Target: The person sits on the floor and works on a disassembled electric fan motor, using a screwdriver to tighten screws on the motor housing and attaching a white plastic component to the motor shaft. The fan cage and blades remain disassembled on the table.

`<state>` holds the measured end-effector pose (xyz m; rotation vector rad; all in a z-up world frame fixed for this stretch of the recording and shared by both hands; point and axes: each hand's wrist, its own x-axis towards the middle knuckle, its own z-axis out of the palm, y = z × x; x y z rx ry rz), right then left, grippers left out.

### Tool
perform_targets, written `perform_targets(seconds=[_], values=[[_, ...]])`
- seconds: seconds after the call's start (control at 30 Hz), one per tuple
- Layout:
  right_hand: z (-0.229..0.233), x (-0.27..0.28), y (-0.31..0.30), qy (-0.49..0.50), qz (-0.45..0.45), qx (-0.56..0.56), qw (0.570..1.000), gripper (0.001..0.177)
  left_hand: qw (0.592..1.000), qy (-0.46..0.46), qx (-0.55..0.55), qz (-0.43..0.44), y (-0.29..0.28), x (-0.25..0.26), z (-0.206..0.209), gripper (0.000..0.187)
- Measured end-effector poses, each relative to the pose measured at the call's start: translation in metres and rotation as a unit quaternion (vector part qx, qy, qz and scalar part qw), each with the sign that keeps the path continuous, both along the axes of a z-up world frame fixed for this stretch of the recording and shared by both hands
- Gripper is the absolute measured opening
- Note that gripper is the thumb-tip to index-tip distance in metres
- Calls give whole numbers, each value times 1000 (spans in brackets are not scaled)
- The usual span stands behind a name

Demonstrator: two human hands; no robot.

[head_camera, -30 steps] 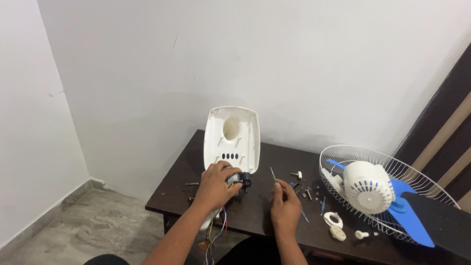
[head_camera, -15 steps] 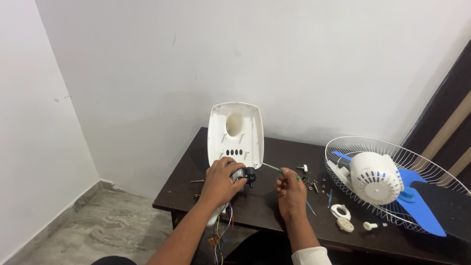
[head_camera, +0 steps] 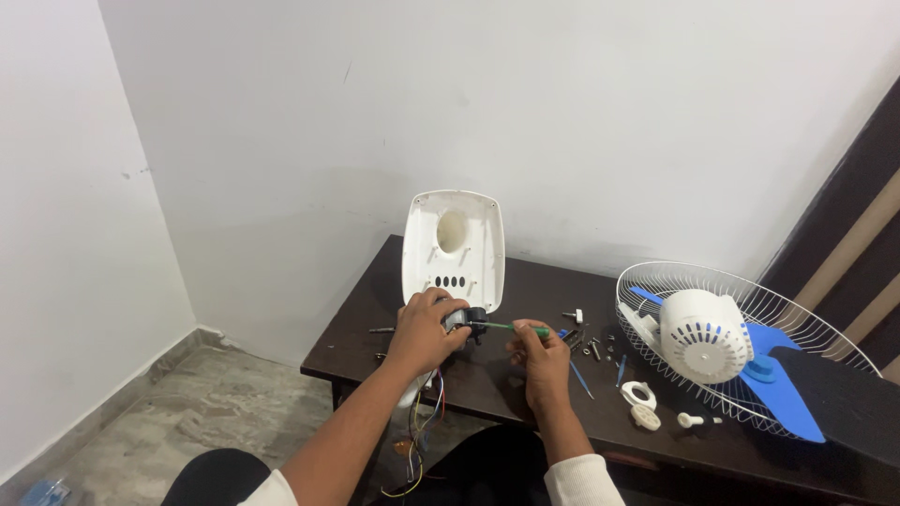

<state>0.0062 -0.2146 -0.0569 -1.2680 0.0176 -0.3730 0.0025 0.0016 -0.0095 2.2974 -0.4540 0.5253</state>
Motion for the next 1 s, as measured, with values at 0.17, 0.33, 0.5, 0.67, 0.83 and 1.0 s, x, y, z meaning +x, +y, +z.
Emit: perform_targets(seconds=[0.17,0.33,0.5,0.67,0.83,1.0], values=[[-2,1,0,-10,3,7,1000,22,1000,-11,-1,-5,1,2,-3,43],[1,0,-2,-13,10,-11,1000,21,1000,-9,7,-1,0,4,-5,43],[2,-1,1,5,-7,-13,1000,25,999,-22,25,1,1,6,-6,45],[1,-1,2,4,-16,-53,998,38,999,-9,32,6,-2,8,-9,45],[1,-2,4,-15,7,-61,998,36,999,-16,28,2,0,8,-9,45],[3,-1,5,-9,-5,-46,999,37,999,-26,25,-2,1,8,-9,44]])
